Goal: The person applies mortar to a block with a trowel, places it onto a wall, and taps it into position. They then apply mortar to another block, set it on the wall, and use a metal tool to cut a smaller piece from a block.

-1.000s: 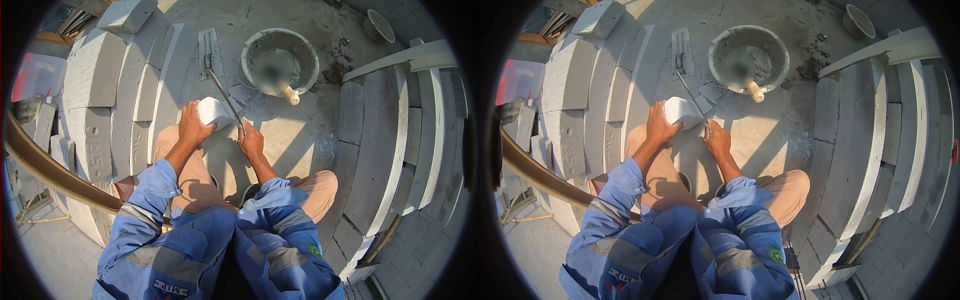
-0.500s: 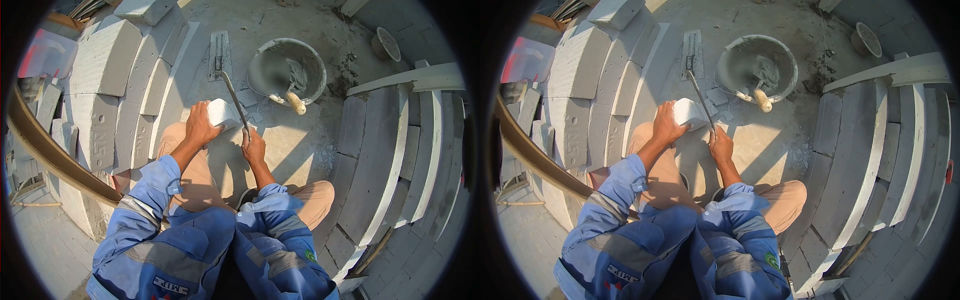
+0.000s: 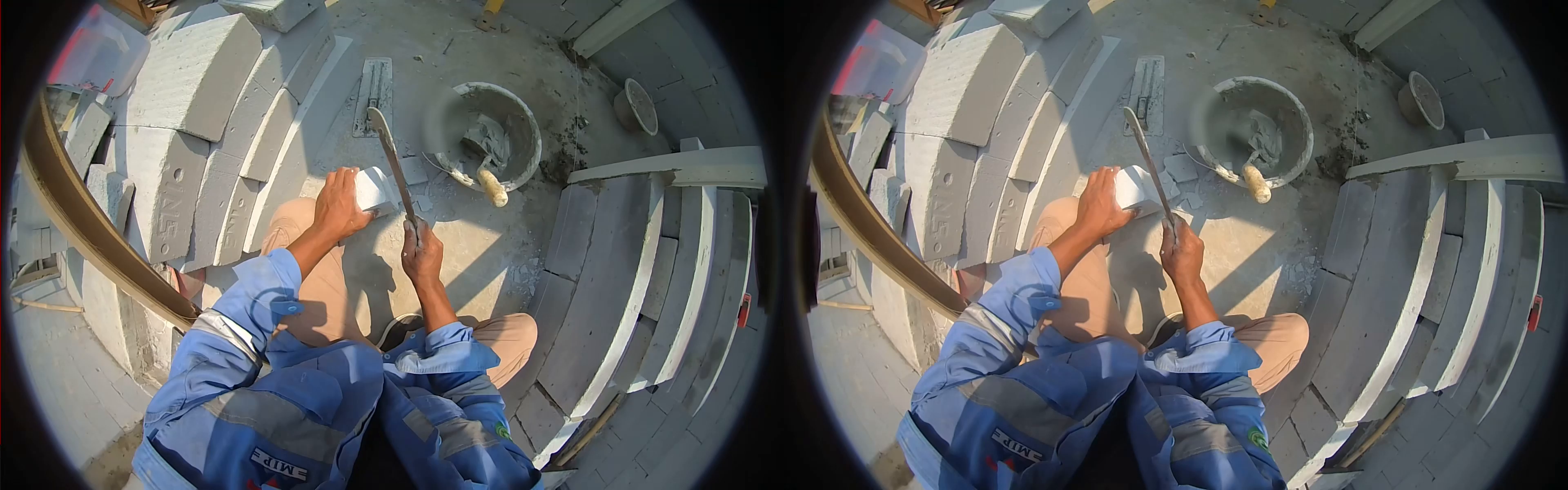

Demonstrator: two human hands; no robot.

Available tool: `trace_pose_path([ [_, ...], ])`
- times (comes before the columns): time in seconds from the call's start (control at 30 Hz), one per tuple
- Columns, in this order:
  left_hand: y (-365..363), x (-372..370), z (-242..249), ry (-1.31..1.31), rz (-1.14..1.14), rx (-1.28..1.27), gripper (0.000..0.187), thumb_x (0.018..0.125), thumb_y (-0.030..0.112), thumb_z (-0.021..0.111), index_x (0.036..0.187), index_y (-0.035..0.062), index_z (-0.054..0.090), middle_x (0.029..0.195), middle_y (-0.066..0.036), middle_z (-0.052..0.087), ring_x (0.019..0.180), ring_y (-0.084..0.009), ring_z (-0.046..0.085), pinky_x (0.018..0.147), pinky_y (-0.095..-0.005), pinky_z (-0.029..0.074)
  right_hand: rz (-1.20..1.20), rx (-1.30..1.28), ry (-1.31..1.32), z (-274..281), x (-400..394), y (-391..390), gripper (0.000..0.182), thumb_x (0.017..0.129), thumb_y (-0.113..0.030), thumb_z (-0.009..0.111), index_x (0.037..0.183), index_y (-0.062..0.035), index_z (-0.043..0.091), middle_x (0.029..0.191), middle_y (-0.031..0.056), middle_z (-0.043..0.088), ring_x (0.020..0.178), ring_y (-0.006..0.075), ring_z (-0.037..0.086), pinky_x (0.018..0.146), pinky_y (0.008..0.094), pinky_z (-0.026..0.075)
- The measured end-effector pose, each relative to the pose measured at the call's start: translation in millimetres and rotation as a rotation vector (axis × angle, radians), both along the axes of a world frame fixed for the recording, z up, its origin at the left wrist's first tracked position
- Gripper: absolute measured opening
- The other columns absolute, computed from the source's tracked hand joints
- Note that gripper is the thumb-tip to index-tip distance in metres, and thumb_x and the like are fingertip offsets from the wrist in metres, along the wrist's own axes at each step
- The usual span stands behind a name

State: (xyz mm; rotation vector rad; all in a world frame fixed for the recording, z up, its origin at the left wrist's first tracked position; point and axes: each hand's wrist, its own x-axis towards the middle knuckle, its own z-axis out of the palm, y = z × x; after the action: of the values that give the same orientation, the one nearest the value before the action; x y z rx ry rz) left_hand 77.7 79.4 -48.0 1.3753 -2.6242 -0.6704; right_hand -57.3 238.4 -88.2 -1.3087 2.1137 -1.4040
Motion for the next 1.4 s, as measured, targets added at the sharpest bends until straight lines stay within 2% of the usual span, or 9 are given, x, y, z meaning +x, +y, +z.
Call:
trace_pose_path([
  [0.1, 8, 2, -2, 0.01, 0.0, -0.015, 0.092, 0.066, 0.035, 0.091, 0.137, -0.0051, 0.048, 0.127, -0.018, 0.055, 0.121, -0.0361, 0.051, 0.105, -0.0438, 0.044, 0.046, 0.565, 0.052, -30, -4, 1, 0.019, 0.101, -0.022, 0.06, 0.096, -0.0031, 0.062, 0.086, 0.0258, 0.069, 0.075, 0.0485, 0.067, 0.064, 0.0556, 0.051],
  [0.3, 6, -4, -2, -0.007, 0.016, -0.047, 0.095, 0.066, 0.035, 0.092, 0.138, -0.006, 0.047, 0.126, -0.018, 0.055, 0.121, -0.0368, 0.051, 0.106, -0.0438, 0.044, -0.076, 0.253, -0.08, -14, 15, 6, 0.017, 0.099, -0.02, 0.061, 0.096, -0.0042, 0.061, 0.082, 0.0248, 0.068, 0.077, 0.0478, 0.066, 0.068, 0.0537, 0.053],
  [0.5, 6, -5, -1, -0.026, -0.036, -0.111, 0.094, 0.065, 0.036, 0.092, 0.137, -0.0055, 0.048, 0.127, -0.018, 0.055, 0.122, -0.0374, 0.051, 0.106, -0.0442, 0.044, 0.011, 0.659, 0.005, -58, -2, 8, 0.02, 0.1, -0.023, 0.06, 0.096, -0.0038, 0.061, 0.084, 0.024, 0.068, 0.08, 0.0467, 0.067, 0.069, 0.0547, 0.053],
  [0.7, 8, -3, -2, 0.002, 0.001, -0.067, 0.094, 0.065, 0.037, 0.092, 0.137, -0.0043, 0.048, 0.126, -0.018, 0.055, 0.124, -0.0378, 0.05, 0.105, -0.0451, 0.044, -0.103, 0.181, -0.084, -57, 10, 12, 0.03, 0.103, -0.032, 0.056, 0.102, -0.0024, 0.064, 0.082, 0.0266, 0.069, 0.078, 0.0478, 0.068, 0.07, 0.0574, 0.052],
  [0.77, 8, -1, -7, -0.001, -0.035, -0.112, 0.094, 0.064, 0.036, 0.093, 0.136, -0.004, 0.048, 0.126, -0.018, 0.056, 0.123, -0.0378, 0.05, 0.104, -0.0453, 0.045, -0.017, 0.633, -0.049, -75, 1, 9, 0.033, 0.103, -0.033, 0.055, 0.104, -0.0016, 0.064, 0.082, 0.0273, 0.069, 0.078, 0.0481, 0.068, 0.072, 0.0577, 0.052],
  [0.9, 9, 4, -2, -0.026, -0.056, -0.081, 0.092, 0.063, 0.032, 0.093, 0.136, -0.0037, 0.049, 0.127, -0.017, 0.056, 0.124, -0.0376, 0.05, 0.105, -0.0455, 0.045, -0.059, 0.598, -0.097, -48, 4, 18, 0.035, 0.103, -0.036, 0.054, 0.102, -0.0016, 0.063, 0.088, 0.0263, 0.071, 0.085, 0.0478, 0.068, 0.076, 0.0575, 0.052],
  [1.07, -19, 17, 12, -0.075, -0.571, -0.332, 0.09, 0.07, 0.004, 0.082, 0.15, 0.0219, 0.047, 0.154, -0.018, 0.04, 0.127, -0.0412, 0.05, 0.104, -0.0486, 0.047, -0.125, 0.584, -0.178, -39, 2, 27, 0.039, 0.103, -0.038, 0.055, 0.102, 0.0001, 0.065, 0.086, 0.0299, 0.07, 0.085, 0.0498, 0.068, 0.077, 0.0587, 0.051],
  [1.2, -5, 8, 17, -0.201, -0.227, -0.094, 0.106, 0.076, -0.015, 0.065, 0.162, 0.0351, 0.029, 0.164, -0.029, 0.021, 0.136, -0.0505, 0.043, 0.098, -0.0546, 0.052, -0.181, 0.615, -0.208, -45, 0, 29, 0.04, 0.102, -0.038, 0.056, 0.104, -0.0002, 0.068, 0.087, 0.0317, 0.069, 0.085, 0.0509, 0.068, 0.077, 0.0583, 0.052],
  [1.4, -1, 2, 18, 0.023, -0.193, 0.02, 0.101, 0.076, 0.023, 0.084, 0.162, 0.0298, 0.031, 0.16, -0.037, 0.021, 0.145, -0.0537, 0.027, 0.12, -0.0551, 0.029, -0.12, 0.593, -0.186, -34, 10, 25, 0.039, 0.102, -0.037, 0.055, 0.104, -0.0005, 0.068, 0.088, 0.0308, 0.07, 0.086, 0.0508, 0.068, 0.078, 0.058, 0.052],
])
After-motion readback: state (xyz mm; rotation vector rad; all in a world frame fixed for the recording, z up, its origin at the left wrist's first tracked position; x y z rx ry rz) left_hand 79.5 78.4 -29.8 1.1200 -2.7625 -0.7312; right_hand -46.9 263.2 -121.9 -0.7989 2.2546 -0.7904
